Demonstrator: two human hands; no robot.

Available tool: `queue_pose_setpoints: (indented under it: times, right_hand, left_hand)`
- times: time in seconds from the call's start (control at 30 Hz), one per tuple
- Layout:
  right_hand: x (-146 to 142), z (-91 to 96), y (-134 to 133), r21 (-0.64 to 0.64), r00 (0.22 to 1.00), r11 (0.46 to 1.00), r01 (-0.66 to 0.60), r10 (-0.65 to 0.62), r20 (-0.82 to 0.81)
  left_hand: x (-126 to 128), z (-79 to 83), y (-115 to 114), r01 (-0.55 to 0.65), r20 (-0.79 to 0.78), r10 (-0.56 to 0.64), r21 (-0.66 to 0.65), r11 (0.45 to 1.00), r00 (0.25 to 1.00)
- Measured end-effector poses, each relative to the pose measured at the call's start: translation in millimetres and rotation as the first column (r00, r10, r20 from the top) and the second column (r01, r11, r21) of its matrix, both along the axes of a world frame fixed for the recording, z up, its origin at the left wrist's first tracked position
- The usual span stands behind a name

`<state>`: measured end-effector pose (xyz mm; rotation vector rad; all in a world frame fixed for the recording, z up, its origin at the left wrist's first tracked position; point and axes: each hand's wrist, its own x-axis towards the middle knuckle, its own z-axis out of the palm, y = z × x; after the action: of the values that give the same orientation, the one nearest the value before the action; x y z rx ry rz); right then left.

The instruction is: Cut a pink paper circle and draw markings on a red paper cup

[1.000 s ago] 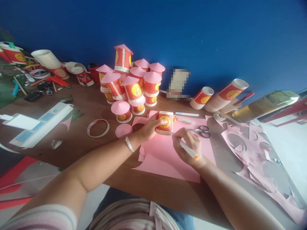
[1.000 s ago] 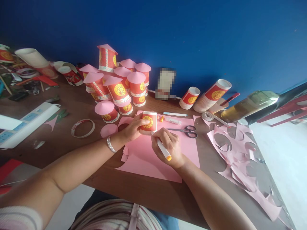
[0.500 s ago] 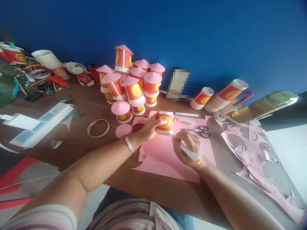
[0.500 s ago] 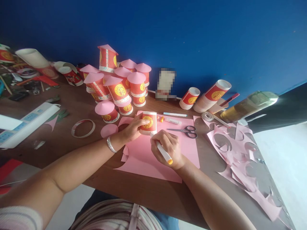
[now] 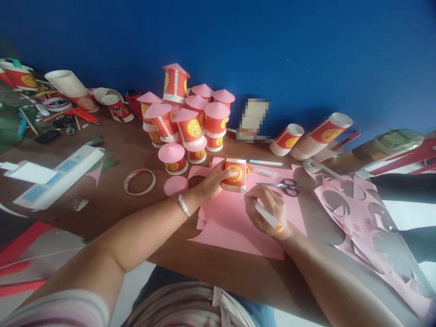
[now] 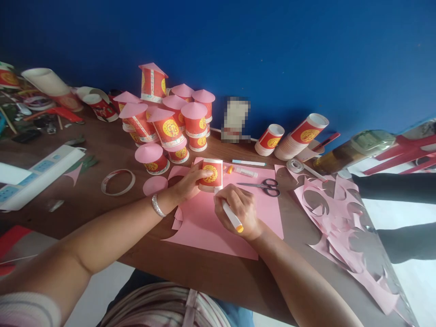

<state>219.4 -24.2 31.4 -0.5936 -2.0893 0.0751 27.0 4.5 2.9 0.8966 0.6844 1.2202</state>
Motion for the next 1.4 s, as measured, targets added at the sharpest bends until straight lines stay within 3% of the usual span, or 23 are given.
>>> queue_pose_setpoints:
  times: [0.37,0.8,1.13,1.4]
  right_hand:
    - [-1,-5.2,1,0.016,0.999,0.999,0.047,-0.047,-0.004]
    - [-3,-2.2,0,-0.01,1.0,1.0,0.0,0.0,0.013]
    - [-4,-4.4,0,0.018,0.997,0.997,0.073,-0.073,0.015]
    - [-1,-0.2,0,0.018,0.999,0.999,0.035,-0.035,-0.008]
  left_hand:
    - [-1,4.8,-3,0.022,-0.06,-0.025,-0.053,0.998,0.998]
    - [-1,-5.3,1,0.043,-0.015,-0.043,-0.055,0.998,0.999]
    - [-2,3.9,1,0.078,-0.058,-0.072,0.1,0.992,0.996]
    - [-3,1.7,-1,0.08,-0.043,-0.079,0.022,0.997,0.996]
